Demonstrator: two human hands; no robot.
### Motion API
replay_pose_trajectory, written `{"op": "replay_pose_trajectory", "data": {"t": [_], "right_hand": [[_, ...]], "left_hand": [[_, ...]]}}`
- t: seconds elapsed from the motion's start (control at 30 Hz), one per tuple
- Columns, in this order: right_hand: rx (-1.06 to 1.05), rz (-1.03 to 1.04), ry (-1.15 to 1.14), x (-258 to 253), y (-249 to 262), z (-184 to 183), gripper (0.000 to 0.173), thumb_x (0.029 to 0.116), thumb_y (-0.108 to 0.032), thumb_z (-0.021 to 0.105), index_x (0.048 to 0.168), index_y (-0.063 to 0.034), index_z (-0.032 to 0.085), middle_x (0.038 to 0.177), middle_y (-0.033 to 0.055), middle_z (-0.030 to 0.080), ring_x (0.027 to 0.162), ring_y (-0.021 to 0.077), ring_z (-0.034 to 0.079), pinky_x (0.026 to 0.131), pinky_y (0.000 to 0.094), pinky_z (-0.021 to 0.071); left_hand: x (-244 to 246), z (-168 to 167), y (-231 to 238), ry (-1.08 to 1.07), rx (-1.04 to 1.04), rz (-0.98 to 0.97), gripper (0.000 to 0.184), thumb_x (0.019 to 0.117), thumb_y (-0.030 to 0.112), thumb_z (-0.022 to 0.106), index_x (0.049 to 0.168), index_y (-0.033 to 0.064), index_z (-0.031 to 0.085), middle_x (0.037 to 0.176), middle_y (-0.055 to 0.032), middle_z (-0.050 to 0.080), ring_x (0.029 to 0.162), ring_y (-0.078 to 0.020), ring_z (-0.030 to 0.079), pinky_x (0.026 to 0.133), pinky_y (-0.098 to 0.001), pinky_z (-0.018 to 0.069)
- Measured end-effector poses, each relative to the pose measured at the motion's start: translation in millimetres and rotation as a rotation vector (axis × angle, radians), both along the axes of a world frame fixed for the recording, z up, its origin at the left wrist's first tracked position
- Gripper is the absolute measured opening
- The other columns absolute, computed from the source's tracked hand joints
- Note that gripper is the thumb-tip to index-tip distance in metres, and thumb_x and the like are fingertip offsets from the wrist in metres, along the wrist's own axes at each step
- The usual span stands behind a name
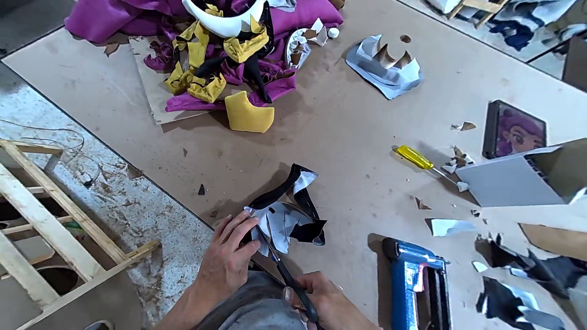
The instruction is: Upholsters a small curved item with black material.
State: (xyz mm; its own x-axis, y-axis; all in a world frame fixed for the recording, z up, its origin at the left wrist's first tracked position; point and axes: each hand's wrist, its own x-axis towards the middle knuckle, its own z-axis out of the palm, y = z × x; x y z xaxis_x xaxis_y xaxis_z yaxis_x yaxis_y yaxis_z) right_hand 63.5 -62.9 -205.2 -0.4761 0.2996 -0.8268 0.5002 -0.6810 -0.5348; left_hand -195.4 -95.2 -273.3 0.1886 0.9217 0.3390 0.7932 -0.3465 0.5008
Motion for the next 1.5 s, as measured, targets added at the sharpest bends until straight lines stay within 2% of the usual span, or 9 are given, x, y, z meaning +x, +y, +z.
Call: {"op": "replay_pose_trajectory", "data": {"t": [0.23, 0.33, 0.53, 0.67, 0.8, 0.9, 1.07, 1.3, 1.5], "right_hand": [[0.383, 0.337, -0.243, 61, -10, 37, 0.043, 0.0928, -0.045, 0.068, 0.106, -0.0038, 0.071, 0.084, 0.0121, 0.071, 0.075, 0.0265, 0.069, 0.071, 0.0527, 0.056], [0.715, 0.211, -0.492, 99, -3, 72, 0.036, 0.0922, -0.028, 0.068, 0.119, -0.0031, 0.07, 0.094, 0.0161, 0.074, 0.082, 0.0325, 0.072, 0.075, 0.0594, 0.0578], [1.015, 0.028, -0.939, 80, 85, 54, 0.032, 0.1018, -0.023, 0.059, 0.128, -0.0065, 0.067, 0.108, 0.0201, 0.072, 0.098, 0.0413, 0.07, 0.087, 0.0638, 0.0527], [1.286, -0.224, -0.603, 56, 94, 26, 0.042, 0.1003, -0.005, 0.051, 0.141, -0.0114, 0.061, 0.131, 0.0108, 0.068, 0.103, 0.0259, 0.072, 0.086, 0.0482, 0.0613], [1.189, -0.445, 0.032, 35, 64, 22, 0.048, 0.1023, -0.026, 0.052, 0.144, -0.0034, 0.055, 0.144, 0.0101, 0.06, 0.131, 0.0192, 0.058, 0.108, 0.0417, 0.0516], [1.234, -0.458, 0.135, 12, 40, 52, 0.055, 0.1045, -0.044, 0.052, 0.139, -0.0016, 0.057, 0.125, 0.0078, 0.069, 0.114, 0.0114, 0.066, 0.101, 0.0378, 0.0554], [1.319, -0.545, 0.091, 13, 18, 85, 0.035, 0.1077, -0.025, 0.047, 0.126, 0.0036, 0.057, 0.109, 0.0098, 0.067, 0.096, 0.01, 0.066, 0.085, 0.0316, 0.0578], [1.084, -0.787, 0.183, -5, -6, 52, 0.029, 0.1074, -0.02, 0.042, 0.122, 0.0031, 0.052, 0.097, 0.0027, 0.065, 0.086, 0.005, 0.065, 0.079, 0.0275, 0.0579], [1.043, -0.8, 0.358, -3, -17, 40, 0.059, 0.1112, -0.036, 0.032, 0.15, 0.0068, 0.044, 0.151, 0.0123, 0.053, 0.131, 0.01, 0.056, 0.113, 0.0338, 0.0452]], "left_hand": [[-1, 11, -2, -0.033, -0.102, 0.031, 0.036, 0.0987, 0.043, 0.048, 0.087, 0.0213, 0.074, 0.141, -0.003, 0.063, 0.145, -0.0255, 0.046, 0.121, -0.0583, 0.0312], [12, 30, 23, -0.132, -0.004, 0.136, 0.039, 0.1017, 0.038, 0.047, 0.081, 0.0144, 0.071, 0.122, -0.0048, 0.072, 0.124, -0.0215, 0.063, 0.111, -0.0488, 0.0459], [59, 55, 131, 0.279, -0.494, -0.264, 0.061, 0.0939, 0.012, 0.064, 0.152, 0.0229, 0.048, 0.161, -0.0085, 0.04, 0.147, -0.0338, 0.039, 0.112, -0.0566, 0.0418], [60, 56, 159, 0.212, -0.569, -0.424, 0.058, 0.0918, 0.002, 0.063, 0.147, 0.0176, 0.053, 0.159, -0.011, 0.042, 0.137, -0.0378, 0.051, 0.104, -0.0546, 0.0508], [49, 75, 128, -0.741, -0.791, -0.507, 0.037, 0.0933, 0.007, 0.066, 0.13, 0.0041, 0.059, 0.11, -0.0014, 0.069, 0.098, -0.006, 0.067, 0.089, -0.0283, 0.0576], [55, 89, 92, -1.117, -1.016, -0.587, 0.024, 0.0947, 0.002, 0.061, 0.113, 0.0149, 0.069, 0.098, 0.0111, 0.075, 0.092, 0.0016, 0.069, 0.086, -0.0234, 0.0583], [81, 113, 80, -0.896, -1.064, -0.569, 0.032, 0.0937, 0.001, 0.066, 0.125, -0.0018, 0.06, 0.104, -0.0057, 0.073, 0.089, -0.0136, 0.071, 0.082, -0.0353, 0.0615], [83, 140, 61, -1.199, -1.088, -0.558, 0.025, 0.1064, 0.014, 0.044, 0.108, 0.0052, 0.068, 0.091, -0.001, 0.075, 0.079, -0.0108, 0.072, 0.071, -0.0319, 0.0622], [69, 128, 57, -1.071, -0.788, -0.334, 0.029, 0.1036, 0.029, 0.047, 0.103, 0.0053, 0.064, 0.092, 0.0, 0.07, 0.082, -0.0096, 0.068, 0.071, -0.0297, 0.0588]]}}
